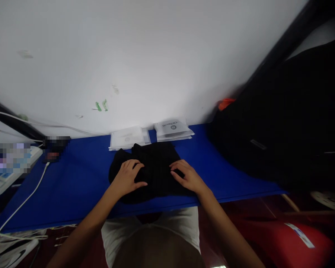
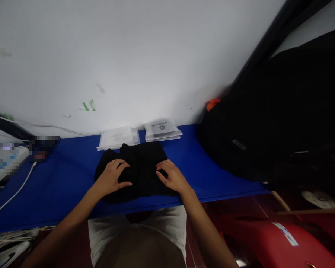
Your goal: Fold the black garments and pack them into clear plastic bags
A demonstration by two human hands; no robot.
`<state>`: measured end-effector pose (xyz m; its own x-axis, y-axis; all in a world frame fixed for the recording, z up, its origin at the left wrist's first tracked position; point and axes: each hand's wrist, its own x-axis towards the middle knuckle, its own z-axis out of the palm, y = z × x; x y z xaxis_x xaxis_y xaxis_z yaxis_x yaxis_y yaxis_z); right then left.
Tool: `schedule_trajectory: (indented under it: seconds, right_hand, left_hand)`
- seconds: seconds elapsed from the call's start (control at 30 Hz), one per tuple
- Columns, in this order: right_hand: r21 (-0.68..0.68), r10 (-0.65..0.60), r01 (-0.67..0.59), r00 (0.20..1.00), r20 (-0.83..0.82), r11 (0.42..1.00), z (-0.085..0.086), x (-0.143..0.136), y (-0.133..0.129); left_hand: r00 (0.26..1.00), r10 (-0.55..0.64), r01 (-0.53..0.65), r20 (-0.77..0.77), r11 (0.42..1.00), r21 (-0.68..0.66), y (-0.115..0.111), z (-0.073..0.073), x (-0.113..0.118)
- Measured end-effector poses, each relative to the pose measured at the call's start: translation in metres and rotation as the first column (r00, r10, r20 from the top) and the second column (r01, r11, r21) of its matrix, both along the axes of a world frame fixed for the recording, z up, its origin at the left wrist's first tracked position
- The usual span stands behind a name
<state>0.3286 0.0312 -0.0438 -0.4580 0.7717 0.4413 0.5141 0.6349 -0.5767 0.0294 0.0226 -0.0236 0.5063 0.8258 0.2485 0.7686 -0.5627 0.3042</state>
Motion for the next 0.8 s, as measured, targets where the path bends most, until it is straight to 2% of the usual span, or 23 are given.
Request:
schedule_trajectory:
  seconds: [0.3, 0.47, 0.53, 0.63, 0.7, 0.8]
  right_hand:
    - [0.013, 0.004, -0.004, 1.000, 0.008, 1.000, -0.001, 0.001, 0.001]
    - [0.054, 0.002, -0.005, 0.998, 0.061, 0.999, 0.014, -0.008, -0.006]
    - [0.096, 0.038, -0.045, 0.996, 0.079, 0.994, 0.024, -0.019, -0.009]
    - [0.121, 0.154, -0.173, 0.976, 0.155, 0.977, 0.035, -0.039, -0.009]
    - [0.072, 0.213, -0.233, 0.953, 0.216, 0.970, 0.036, -0.048, -0.007]
    - [-0.002, 0.223, -0.230, 0.945, 0.240, 0.973, 0.027, -0.052, -0.004]
  left_hand:
    - [0.995, 0.085, -0.082, -0.051, 0.994, 0.067, 0.010, 0.002, 0.002]
    - [0.991, 0.070, -0.088, 0.118, 0.984, 0.155, 0.008, 0.010, 0.005]
    - [0.976, -0.006, -0.021, 0.219, 0.993, 0.120, 0.004, 0.015, 0.009]
    - [0.931, -0.175, 0.180, 0.319, 0.984, 0.016, -0.001, 0.020, 0.017]
    - [0.908, -0.259, 0.275, 0.329, 0.961, -0.002, 0.000, 0.021, 0.019]
    - [0.911, -0.306, 0.300, 0.276, 0.952, 0.065, 0.016, 0.022, 0.013]
